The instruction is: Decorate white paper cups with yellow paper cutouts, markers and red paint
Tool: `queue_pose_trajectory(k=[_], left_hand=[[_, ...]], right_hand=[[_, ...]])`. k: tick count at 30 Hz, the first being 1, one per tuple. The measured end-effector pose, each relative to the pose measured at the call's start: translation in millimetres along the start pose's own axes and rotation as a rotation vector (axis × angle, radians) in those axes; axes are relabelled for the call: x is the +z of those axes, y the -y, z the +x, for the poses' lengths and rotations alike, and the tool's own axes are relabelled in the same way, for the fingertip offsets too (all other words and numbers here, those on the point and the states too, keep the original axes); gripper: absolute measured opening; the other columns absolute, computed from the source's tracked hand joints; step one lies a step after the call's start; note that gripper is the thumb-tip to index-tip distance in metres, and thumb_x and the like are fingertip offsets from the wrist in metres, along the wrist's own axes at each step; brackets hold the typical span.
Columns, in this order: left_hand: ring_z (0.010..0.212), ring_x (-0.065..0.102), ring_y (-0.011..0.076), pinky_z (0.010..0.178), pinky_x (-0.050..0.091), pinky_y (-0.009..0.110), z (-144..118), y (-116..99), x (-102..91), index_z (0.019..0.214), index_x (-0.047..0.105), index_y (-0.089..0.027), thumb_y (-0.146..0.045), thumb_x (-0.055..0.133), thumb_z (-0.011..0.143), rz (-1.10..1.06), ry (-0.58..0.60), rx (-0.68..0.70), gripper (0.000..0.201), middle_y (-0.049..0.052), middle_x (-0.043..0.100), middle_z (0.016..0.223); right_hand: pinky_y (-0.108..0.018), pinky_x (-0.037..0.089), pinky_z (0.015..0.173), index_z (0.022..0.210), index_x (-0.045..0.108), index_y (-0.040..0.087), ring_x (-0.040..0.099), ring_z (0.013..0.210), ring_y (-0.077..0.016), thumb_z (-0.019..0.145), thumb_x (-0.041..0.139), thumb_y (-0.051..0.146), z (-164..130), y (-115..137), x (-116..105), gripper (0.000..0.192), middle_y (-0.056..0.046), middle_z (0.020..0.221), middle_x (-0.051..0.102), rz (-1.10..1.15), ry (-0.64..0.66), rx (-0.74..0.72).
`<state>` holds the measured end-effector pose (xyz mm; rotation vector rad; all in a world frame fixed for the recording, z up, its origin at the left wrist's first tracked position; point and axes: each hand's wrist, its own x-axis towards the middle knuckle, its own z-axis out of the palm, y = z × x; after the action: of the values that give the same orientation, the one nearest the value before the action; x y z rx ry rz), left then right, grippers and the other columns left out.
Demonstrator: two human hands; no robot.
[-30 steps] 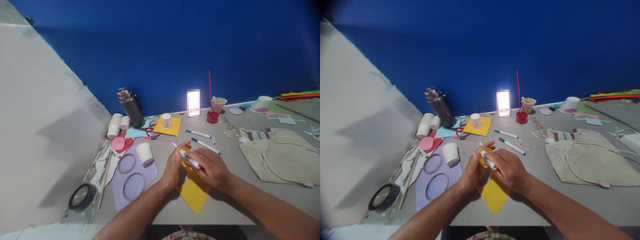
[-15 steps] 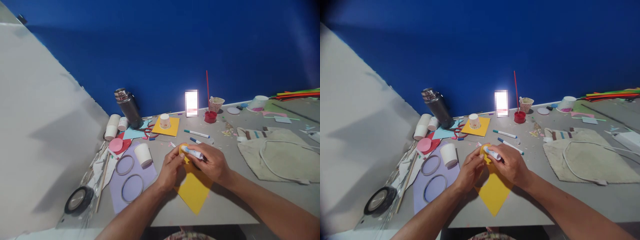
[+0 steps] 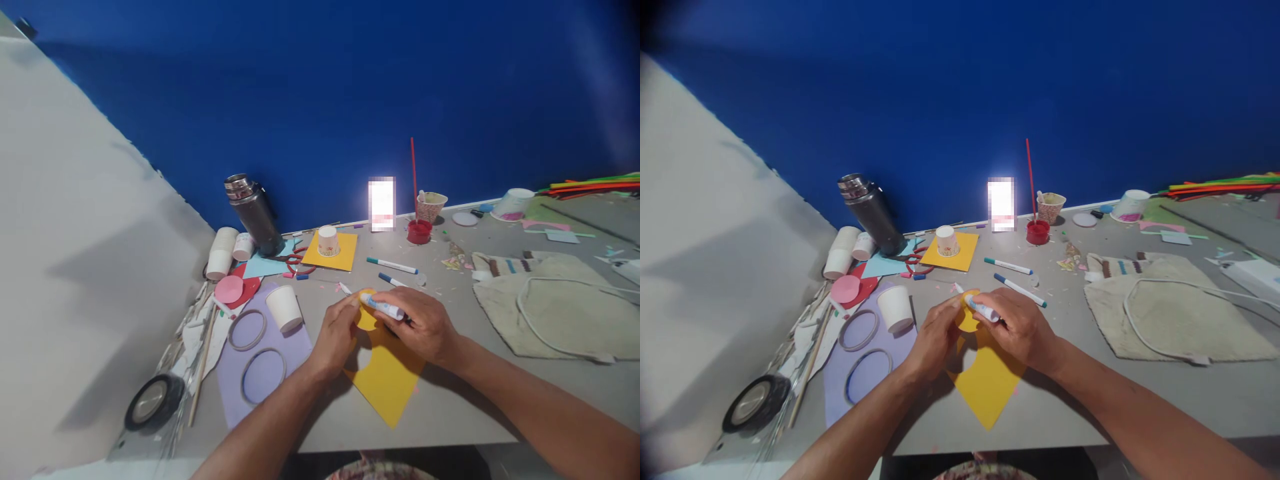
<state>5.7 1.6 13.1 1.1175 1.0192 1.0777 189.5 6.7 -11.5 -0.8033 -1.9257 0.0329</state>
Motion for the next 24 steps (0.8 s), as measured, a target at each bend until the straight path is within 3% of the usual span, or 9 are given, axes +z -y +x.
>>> queue_pose_trajectory(k=[4, 9, 17, 24], left_hand=[[0.069, 0.053, 0.0159, 0.063, 0.044, 0.026, 1, -2, -0.8, 0.078, 0.075, -0.017, -0.037, 0.066, 0.087, -0.038, 0.054, -0.044, 0.024, 0.004, 0.062, 0.075], [0.059, 0.054, 0.0146, 0.055, 0.045, 0.025, -1, -11, 0.2, 0.066, 0.071, -0.017, -0.04, 0.071, 0.082, 0.046, -0.039, -0.04, 0.028, 0.003, 0.057, 0.064], [0.054, 0.062, 0.0169, 0.053, 0.046, 0.025, -1, -12, 1.6, 0.059, 0.065, -0.017, -0.038, 0.064, 0.086, 0.159, -0.047, -0.073, 0.035, 0.005, 0.062, 0.063], [0.053, 0.036, 0.0104, 0.05, 0.033, 0.023, -1, -15, 3.1, 0.052, 0.047, -0.02, -0.04, 0.063, 0.08, 0.186, -0.124, -0.047, 0.038, -0.003, 0.041, 0.054]], right_hand=[[-0.032, 0.062, 0.074, 0.124, 0.067, 0.024, 0.074, 0.083, -0.0204, 0.101, 0.062, 0.017, 1, -1, -3, 0.025, -0.009, 0.094, 0.078, -0.001, 0.042, -0.079], [-0.032, 0.061, 0.071, 0.125, 0.066, 0.022, 0.071, 0.081, -0.0201, 0.1, 0.059, 0.013, 2, -1, -4, 0.028, -0.009, 0.094, 0.076, 0.007, 0.092, -0.114], [-0.032, 0.059, 0.075, 0.125, 0.065, 0.018, 0.068, 0.087, -0.0208, 0.102, 0.054, 0.012, 3, -2, -5, 0.026, -0.011, 0.099, 0.076, -0.005, 0.174, -0.2], [-0.032, 0.055, 0.07, 0.118, 0.067, 0.016, 0.064, 0.078, -0.0194, 0.104, 0.05, 0.011, 5, -1, -11, 0.023, -0.01, 0.095, 0.074, -0.001, 0.267, -0.269]])
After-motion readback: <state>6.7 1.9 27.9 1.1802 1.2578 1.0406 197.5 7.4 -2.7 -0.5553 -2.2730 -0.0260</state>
